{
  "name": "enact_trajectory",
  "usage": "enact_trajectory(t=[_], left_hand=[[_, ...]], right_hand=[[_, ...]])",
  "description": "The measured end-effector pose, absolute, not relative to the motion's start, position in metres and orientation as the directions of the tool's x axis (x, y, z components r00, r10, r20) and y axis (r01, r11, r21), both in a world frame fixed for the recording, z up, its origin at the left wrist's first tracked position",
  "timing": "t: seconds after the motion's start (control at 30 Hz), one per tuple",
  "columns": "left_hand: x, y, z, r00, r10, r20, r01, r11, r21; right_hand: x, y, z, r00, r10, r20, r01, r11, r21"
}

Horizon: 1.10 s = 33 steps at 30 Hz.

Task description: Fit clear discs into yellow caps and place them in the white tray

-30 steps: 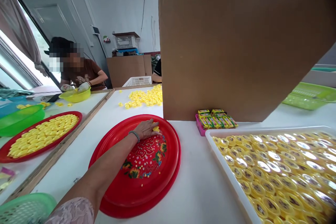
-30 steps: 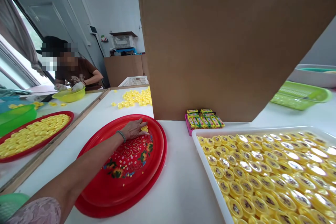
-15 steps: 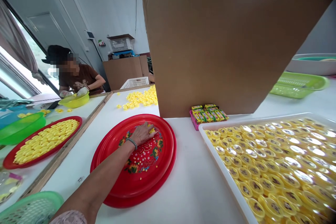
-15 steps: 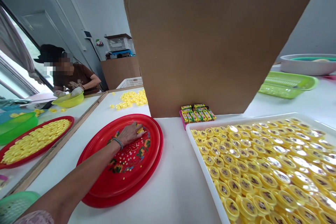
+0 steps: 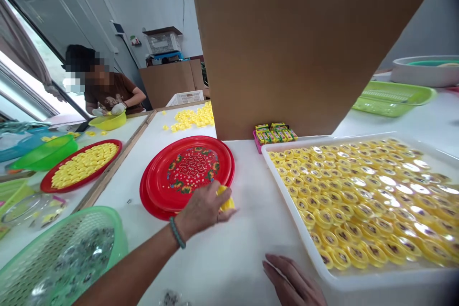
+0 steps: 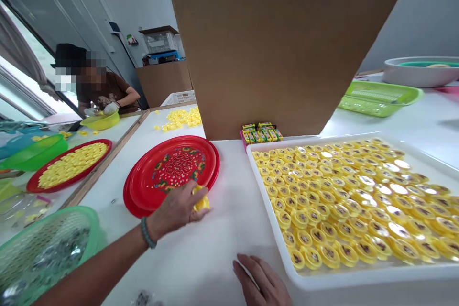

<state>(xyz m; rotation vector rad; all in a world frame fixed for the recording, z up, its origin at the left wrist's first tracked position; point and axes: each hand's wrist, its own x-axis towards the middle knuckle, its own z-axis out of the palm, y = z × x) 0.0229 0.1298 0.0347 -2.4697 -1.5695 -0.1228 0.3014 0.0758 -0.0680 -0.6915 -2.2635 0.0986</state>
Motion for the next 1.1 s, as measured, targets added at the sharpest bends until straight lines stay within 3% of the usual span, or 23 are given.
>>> enact_trajectory(t=[0.1, 0.27, 0.5, 0.67, 0.9, 1.0, 1.1], left_hand=[[0.046, 0.090, 0.000, 0.492, 0.865, 0.094, 0.869, -0.483, -0.103], [0.045, 0.069, -0.039, 0.431, 0.902, 0.019, 0.901, -0.429, -0.063], [0.021, 0.071, -0.042, 0.356, 0.934, 0.035, 0.933, -0.357, 0.045], [0.009, 0.052, -0.041, 0.321, 0.938, 0.134, 0.915, -0.343, 0.211], [-0.002, 0.013, -0.041, 0.103, 0.982, 0.156, 0.921, -0.153, 0.357], [-0.003, 0.003, -0.040, -0.002, 0.993, 0.122, 0.917, -0.047, 0.396], [0.003, -0.005, -0.033, -0.074, 0.992, 0.103, 0.902, 0.023, 0.431]], right_hand=[[0.297, 0.072, -0.065, -0.581, 0.489, 0.651, 0.423, 0.864, -0.271], [0.292, 0.068, -0.058, -0.619, 0.499, 0.607, 0.391, 0.866, -0.313], [0.276, 0.058, -0.041, -0.658, 0.596, 0.460, 0.398, 0.794, -0.459], [0.245, 0.039, -0.029, -0.844, 0.464, 0.270, 0.260, 0.793, -0.550], [0.207, 0.030, -0.021, -0.978, 0.197, 0.069, 0.155, 0.906, -0.394], [0.206, 0.031, -0.024, -0.977, 0.210, 0.036, 0.183, 0.916, -0.357], [0.212, 0.034, -0.031, -0.947, 0.319, 0.038, 0.281, 0.881, -0.381]])
